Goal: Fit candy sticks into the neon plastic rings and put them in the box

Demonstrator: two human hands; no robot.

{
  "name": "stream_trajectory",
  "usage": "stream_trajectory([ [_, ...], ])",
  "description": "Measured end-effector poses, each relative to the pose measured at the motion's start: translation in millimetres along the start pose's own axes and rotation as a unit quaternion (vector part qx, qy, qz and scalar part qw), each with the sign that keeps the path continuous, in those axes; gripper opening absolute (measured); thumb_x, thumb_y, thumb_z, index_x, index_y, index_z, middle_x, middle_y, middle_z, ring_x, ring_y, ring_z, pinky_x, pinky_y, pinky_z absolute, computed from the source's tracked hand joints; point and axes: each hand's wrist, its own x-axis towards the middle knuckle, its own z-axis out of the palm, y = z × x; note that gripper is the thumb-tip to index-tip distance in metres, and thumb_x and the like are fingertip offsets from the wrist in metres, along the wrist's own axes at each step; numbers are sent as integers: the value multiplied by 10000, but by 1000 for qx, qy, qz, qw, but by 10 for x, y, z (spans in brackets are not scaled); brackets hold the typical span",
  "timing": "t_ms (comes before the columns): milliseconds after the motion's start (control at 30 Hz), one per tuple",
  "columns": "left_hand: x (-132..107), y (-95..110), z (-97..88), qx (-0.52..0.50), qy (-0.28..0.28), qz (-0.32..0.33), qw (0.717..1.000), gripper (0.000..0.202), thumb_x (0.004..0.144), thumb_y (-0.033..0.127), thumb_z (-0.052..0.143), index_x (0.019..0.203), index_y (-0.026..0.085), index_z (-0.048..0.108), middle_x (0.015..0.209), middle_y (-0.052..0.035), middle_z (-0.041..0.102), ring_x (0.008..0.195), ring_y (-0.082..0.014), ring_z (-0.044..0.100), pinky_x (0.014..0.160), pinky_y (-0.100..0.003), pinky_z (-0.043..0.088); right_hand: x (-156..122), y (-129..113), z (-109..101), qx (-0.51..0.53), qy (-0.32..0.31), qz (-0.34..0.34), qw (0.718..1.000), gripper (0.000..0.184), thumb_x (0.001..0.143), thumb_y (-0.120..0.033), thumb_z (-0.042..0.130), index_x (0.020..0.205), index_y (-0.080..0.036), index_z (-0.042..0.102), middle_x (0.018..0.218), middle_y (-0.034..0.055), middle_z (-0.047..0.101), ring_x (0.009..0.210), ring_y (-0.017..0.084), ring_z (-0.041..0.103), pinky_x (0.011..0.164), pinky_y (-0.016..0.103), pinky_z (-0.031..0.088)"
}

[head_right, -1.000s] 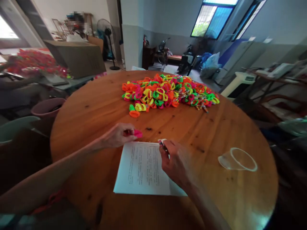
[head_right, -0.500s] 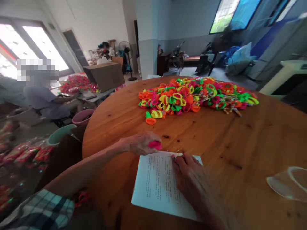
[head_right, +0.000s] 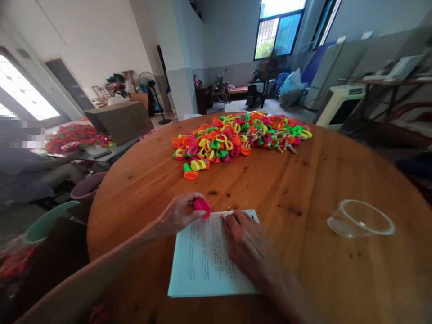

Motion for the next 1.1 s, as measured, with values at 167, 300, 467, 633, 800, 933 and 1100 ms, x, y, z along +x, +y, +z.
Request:
stream_trajectory([
  [167,-165,-48,-187,46,-37,20,998,323,862,295,641,1151,151,642,1035,-66,696,908,-169,641,844,-291,500,24,-65,17,4,1,-16,1000,224,1004,-225,410,912,-145,598,886,81,581,812,188,539,719,327,445],
  [300,-210,-82,-205,48,-52,46,996,239,891,291,618,1082,155,666,963,-55,678,843,-149,617,775,-261,475,93,-184,-101,64,12,-16,998,175,987,-226,470,894,-156,601,857,61,579,757,160,541,674,293,442],
  [467,-223,-136,-201,55,-51,81,994,266,910,335,602,1091,144,641,1006,-75,660,883,-163,603,786,-272,462,240,-439,-331,82,113,-33,990,134,925,-146,578,1048,-162,629,958,63,623,832,147,594,749,271,475],
  [633,-243,-135,-180,54,-32,82,995,270,961,387,552,1042,152,657,929,-58,653,848,-153,591,776,-263,451,213,-390,-92,23,30,-54,998,139,963,-178,494,989,-145,626,917,94,606,825,183,576,725,306,472],
  [800,-271,-171,-147,51,-28,100,993,241,967,328,548,1071,136,650,970,-77,658,924,-171,597,826,-265,451,162,-234,116,27,-14,-41,999,136,975,-196,475,934,-159,599,899,90,587,816,184,554,717,312,454],
  [933,-281,-162,-152,50,-31,92,994,236,969,300,542,1082,128,657,978,-89,653,912,-167,598,823,-260,455,201,-235,87,44,-44,-43,997,143,983,-202,463,984,-162,600,933,100,594,827,182,559,736,319,463],
  [1100,-284,-155,-154,47,-32,85,995,234,959,279,555,1099,119,655,1010,-95,643,920,-163,598,836,-256,457,229,-250,67,33,-54,-65,996,136,974,-180,460,986,-148,591,910,101,576,809,185,545,710,320,463],
])
